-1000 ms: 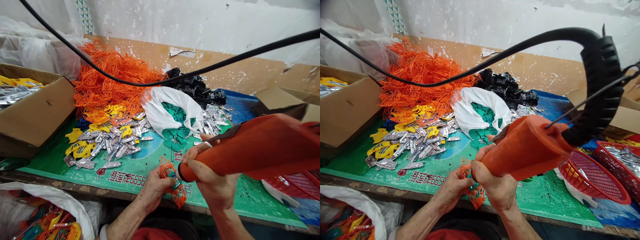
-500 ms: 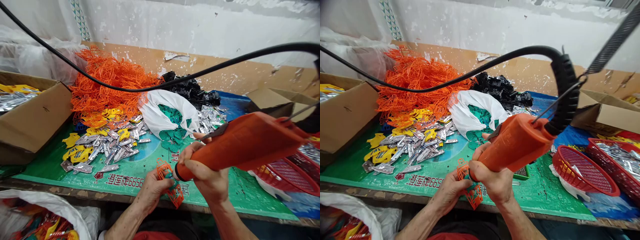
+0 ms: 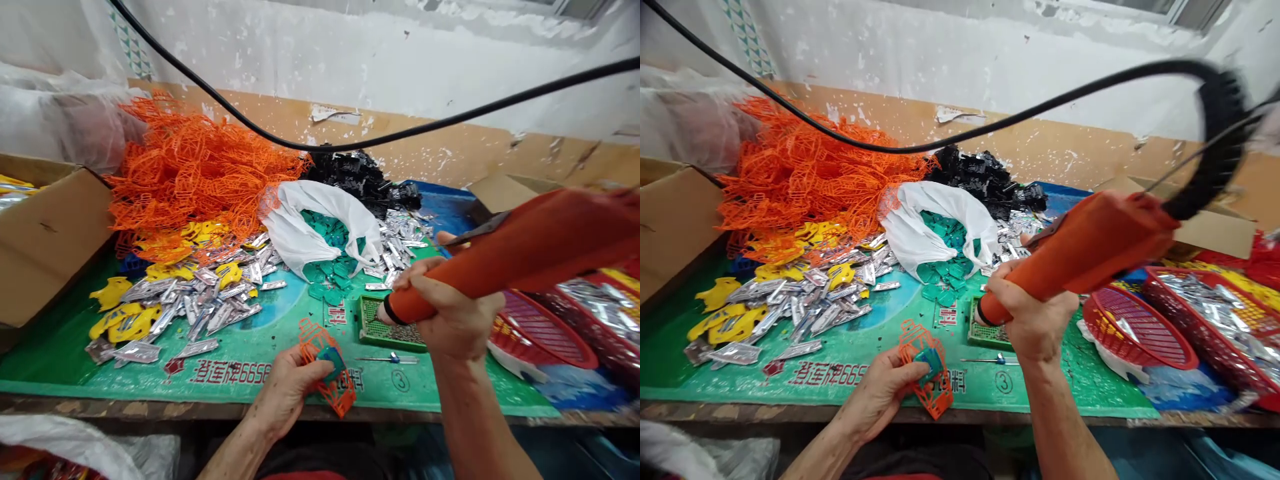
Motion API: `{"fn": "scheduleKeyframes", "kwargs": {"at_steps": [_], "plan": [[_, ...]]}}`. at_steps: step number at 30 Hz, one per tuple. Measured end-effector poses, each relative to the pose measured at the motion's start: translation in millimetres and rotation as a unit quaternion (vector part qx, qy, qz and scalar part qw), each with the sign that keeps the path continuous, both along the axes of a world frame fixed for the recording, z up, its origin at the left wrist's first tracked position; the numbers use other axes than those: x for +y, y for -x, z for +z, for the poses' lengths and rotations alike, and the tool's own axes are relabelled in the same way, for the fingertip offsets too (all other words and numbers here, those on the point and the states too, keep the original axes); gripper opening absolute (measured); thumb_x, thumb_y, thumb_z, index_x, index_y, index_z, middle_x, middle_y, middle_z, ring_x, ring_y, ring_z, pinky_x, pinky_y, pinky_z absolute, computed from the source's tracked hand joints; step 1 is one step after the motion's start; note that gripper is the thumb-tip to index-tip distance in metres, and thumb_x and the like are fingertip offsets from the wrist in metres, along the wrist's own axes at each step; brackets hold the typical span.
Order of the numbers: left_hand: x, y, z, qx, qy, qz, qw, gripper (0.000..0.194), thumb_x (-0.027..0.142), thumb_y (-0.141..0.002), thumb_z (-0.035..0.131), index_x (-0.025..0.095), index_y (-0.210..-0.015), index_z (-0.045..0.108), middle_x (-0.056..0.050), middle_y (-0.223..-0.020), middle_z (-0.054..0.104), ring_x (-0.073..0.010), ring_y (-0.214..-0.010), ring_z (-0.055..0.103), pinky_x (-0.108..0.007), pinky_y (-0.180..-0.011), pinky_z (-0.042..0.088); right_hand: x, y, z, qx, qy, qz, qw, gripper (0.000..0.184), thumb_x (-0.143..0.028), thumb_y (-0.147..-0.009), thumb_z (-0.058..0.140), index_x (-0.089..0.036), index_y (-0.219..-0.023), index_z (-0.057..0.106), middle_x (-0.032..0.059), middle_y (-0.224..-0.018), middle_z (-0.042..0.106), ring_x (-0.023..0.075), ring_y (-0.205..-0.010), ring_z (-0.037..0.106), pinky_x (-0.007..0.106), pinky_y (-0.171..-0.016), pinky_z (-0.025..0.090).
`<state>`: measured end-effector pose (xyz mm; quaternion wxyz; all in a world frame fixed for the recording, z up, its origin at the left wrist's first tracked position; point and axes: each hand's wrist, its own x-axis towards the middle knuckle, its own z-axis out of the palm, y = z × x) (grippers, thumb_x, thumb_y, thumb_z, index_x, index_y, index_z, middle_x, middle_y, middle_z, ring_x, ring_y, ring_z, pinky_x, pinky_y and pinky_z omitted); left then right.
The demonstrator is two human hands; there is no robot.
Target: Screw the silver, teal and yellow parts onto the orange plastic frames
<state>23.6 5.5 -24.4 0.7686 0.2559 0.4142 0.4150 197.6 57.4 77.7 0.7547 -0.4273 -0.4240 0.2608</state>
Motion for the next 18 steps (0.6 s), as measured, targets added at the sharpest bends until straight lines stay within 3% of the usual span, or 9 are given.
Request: {"fn": "scheduleKeyframes", "kwargs": {"at_steps": [3,6,11,18], "plan": [[1.1,1.2,0.0,0.004,0.003,-0.008,1.000,0.026,0.025,-0.064,0.076,0.012,-0.086,0.072,-0.006,-0.078,0.071,-0.0174,-0.072,0.063,-0.030,-0.070,0.051,20.2,-23.8,-17.4,-0.042,0.022,-0.074,0.996,0.015,-0.021,-0.055,0.075,-0.016,-0.060,0.062,-0.0024,-0.061,0.058,0.0135,-0.051,0.054,0.032,-0.052,0.048],[2.5,1.5,-1.6,-0.004,0.009,-0.017,1.000,0.027,0.027,-0.064,0.078,0.013,-0.086,0.072,-0.005,-0.078,0.072,-0.0181,-0.072,0.064,-0.031,-0.070,0.052,35.3,-39.1,-31.4,-0.060,0.027,-0.107,0.992,0.017,-0.022,-0.054,0.075,-0.015,-0.061,0.062,-0.0028,-0.059,0.058,0.0128,-0.049,0.054,0.030,-0.052,0.047],[2.3,1.9,-1.9,0.008,0.030,-0.008,0.999,0.029,0.028,-0.059,0.081,0.013,-0.082,0.071,-0.004,-0.075,0.072,-0.0157,-0.067,0.063,-0.030,-0.068,0.054,42.8,-40.9,-38.8,-0.067,0.044,-0.102,0.992,0.017,-0.022,-0.054,0.075,-0.014,-0.061,0.062,-0.0023,-0.055,0.058,0.0130,-0.048,0.053,0.030,-0.052,0.046],[3.0,2.1,-0.2,0.012,0.034,-0.017,0.999,0.035,0.028,-0.060,0.081,0.013,-0.090,0.070,-0.006,-0.081,0.072,-0.0184,-0.072,0.064,-0.033,-0.070,0.054,45.3,-36.4,-44.3,-0.070,0.057,-0.088,0.992,0.018,-0.023,-0.053,0.074,-0.014,-0.062,0.062,-0.0022,-0.055,0.059,0.0137,-0.049,0.053,0.030,-0.052,0.045]]}}
